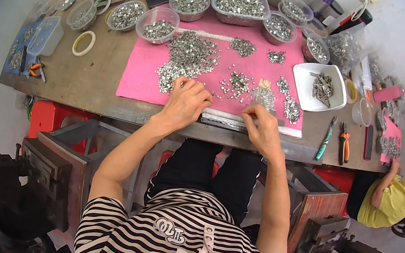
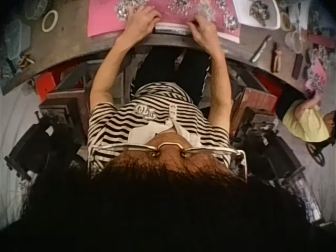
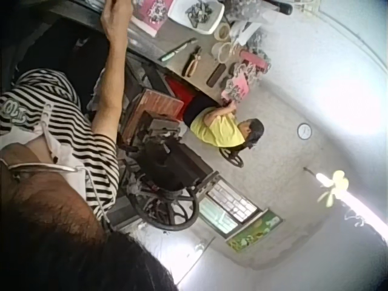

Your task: The person loads small metal pieces into a metal holder, places the holder into a manual press machine, and turns the wheel to press it. The person then returns to the workbench and arranges more metal pieces into the metal holder.

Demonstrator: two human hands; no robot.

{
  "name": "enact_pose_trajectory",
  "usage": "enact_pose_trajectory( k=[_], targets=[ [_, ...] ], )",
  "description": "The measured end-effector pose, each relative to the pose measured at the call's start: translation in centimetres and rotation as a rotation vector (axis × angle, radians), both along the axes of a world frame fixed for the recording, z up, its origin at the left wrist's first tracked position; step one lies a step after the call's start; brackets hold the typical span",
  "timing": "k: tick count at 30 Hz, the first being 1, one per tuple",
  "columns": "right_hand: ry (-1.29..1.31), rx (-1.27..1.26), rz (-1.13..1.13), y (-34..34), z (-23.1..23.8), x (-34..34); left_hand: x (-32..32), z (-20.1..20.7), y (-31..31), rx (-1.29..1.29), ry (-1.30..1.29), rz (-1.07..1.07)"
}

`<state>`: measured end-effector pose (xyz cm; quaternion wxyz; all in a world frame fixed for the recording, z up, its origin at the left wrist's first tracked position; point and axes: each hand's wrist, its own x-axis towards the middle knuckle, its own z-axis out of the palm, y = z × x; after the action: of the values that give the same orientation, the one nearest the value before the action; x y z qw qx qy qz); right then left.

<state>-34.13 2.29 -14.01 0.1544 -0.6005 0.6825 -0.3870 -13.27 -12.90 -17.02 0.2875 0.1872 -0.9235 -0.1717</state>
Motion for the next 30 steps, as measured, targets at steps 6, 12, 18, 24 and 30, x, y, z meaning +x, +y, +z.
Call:
enact_pose_trajectory(
  k=[6,12,18,24,30],
  targets=[
    [-0.077,-0.132,0.022,1.6,-1.1,2.0,0.1,0.6,-0.1,0.067,-0.004,-0.034],
    [0.02,-0.164,0.032,1.6,-1.5,2.3,0.5,0.6,0.0,0.13,0.003,-0.052],
    [0.23,-0.24,0.025,1.9,-1.5,2.8,0.6,0.0,-0.1,0.108,0.03,-0.034],
    [0.245,-0.137,0.06,0.6,-0.1,2.0,0.6,0.1,0.0,0.028,0.031,-0.043],
    [0.175,-0.138,0.01,-5.1,-2.2,2.4,0.2,0.0,0.6,0.084,0.065,0.007]
  ],
)
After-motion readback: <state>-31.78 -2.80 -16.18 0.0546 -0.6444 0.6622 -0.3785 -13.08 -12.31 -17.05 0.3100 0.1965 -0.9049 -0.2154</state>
